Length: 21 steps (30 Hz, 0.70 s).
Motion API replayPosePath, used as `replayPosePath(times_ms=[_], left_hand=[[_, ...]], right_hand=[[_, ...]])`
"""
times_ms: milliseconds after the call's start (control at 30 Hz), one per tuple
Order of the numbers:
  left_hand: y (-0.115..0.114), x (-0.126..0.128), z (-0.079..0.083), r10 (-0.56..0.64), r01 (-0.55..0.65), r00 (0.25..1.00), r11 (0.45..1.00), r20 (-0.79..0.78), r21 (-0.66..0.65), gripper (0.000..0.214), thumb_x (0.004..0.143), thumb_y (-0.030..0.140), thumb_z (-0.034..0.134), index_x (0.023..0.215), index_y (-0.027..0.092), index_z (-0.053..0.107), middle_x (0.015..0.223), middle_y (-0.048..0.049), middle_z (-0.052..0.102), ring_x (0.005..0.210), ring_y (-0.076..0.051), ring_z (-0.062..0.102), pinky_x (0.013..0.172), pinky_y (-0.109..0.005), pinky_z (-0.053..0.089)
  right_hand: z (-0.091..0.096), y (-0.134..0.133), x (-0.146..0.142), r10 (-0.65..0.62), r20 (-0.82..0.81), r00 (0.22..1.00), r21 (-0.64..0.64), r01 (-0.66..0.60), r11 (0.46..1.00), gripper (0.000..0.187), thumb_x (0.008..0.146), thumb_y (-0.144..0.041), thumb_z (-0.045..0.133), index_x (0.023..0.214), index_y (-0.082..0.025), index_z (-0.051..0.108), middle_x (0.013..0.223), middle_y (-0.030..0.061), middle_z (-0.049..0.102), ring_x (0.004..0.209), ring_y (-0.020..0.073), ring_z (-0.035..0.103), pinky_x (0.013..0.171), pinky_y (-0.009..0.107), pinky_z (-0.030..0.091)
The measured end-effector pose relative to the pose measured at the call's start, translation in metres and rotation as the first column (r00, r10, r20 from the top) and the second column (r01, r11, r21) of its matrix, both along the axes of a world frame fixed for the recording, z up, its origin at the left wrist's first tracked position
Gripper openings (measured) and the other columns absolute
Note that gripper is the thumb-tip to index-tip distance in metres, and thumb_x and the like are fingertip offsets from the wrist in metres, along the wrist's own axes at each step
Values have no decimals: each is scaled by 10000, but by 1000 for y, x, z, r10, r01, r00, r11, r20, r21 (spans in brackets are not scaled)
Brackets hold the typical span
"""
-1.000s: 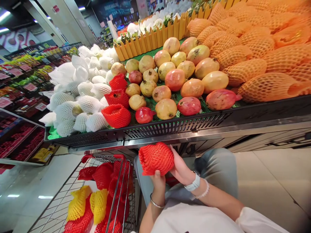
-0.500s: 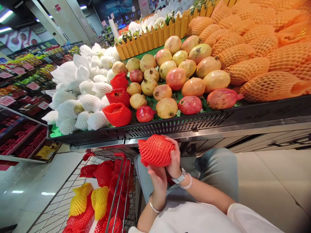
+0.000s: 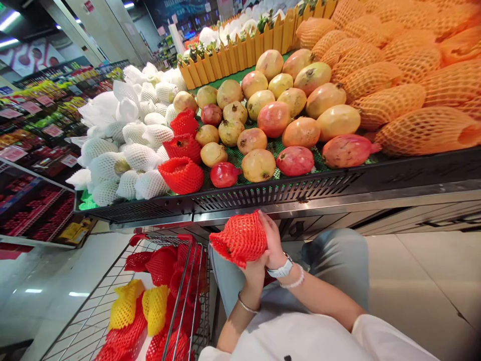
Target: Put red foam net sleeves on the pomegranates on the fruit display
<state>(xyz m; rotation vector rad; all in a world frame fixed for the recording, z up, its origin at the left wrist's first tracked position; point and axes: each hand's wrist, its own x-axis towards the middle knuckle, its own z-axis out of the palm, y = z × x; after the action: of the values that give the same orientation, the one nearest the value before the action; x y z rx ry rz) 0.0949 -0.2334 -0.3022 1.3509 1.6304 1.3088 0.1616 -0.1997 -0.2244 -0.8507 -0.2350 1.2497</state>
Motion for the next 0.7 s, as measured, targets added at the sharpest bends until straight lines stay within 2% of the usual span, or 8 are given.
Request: replayPosePath(times_ms=[100,167,300,400,500,533,600,700], left_hand=[[-4,1,9,94,-101,974,994,209,27,933,538,852,578,1380,467,459,1331,12,628,1305,-368,507,1000,-530,499],[-4,0,22,57,-103,925,989,375,103,801,656,822,493,1375,471,458,1355,32,610,1323,-308,503,1010,-469,511],[-2,-6,57,28,-118,719,990,694,82,539,782,670,510,1243,401,585,1277,24,662,1258,-238,570,1001,-369,521],[-7,-10,73,67,-86,603,996,795,-19,574,761,659,582,1217,315,626,1312,-15,648,1260,-250,570,987,-331,524],[-15,-13,72,55,0,634,997,771,-72,698,722,712,620,1287,303,599,1415,-33,574,1330,-262,509,1039,-320,489],[-17,-14,70,31,24,654,998,756,-62,763,692,748,627,1312,305,583,1445,-42,546,1340,-271,498,1044,-327,487],[-20,-13,66,-53,70,685,997,726,6,887,652,824,590,1388,334,507,1504,-55,479,1350,-292,487,1043,-365,491],[-16,-7,63,-206,112,723,977,660,183,989,677,812,581,1514,425,225,1579,-39,364,1387,-281,447,1072,-406,460]], right_hand=[[2,3,-3,143,-9,990,71,-142,987,256,694,-387,748,872,-223,666,726,-29,697,685,171,637,720,318,518],[1,-1,-8,153,16,988,151,-154,977,281,784,-418,667,1005,-245,667,901,1,742,859,199,678,863,363,513],[-20,-7,-15,-147,205,968,413,51,909,482,873,-657,461,1108,-287,659,1308,46,634,1295,253,517,1123,477,341],[-38,-3,-9,-270,384,883,596,-14,803,595,609,-822,631,954,-344,707,1360,2,580,1434,329,331,1178,558,204],[-39,2,-1,-222,554,802,581,-182,793,625,301,-747,819,749,-321,722,1204,31,658,1385,420,361,1151,632,182],[-36,3,0,-212,582,785,569,-207,796,609,313,-720,834,756,-315,729,1147,47,678,1329,423,428,1133,644,213],[-24,3,0,-270,556,786,600,-154,785,542,496,-703,791,868,-311,746,1076,63,692,1183,374,554,1097,627,298],[-4,0,-2,-424,347,836,615,138,776,412,779,-641,615,994,-305,717,1074,51,672,1079,284,602,1079,539,374]])
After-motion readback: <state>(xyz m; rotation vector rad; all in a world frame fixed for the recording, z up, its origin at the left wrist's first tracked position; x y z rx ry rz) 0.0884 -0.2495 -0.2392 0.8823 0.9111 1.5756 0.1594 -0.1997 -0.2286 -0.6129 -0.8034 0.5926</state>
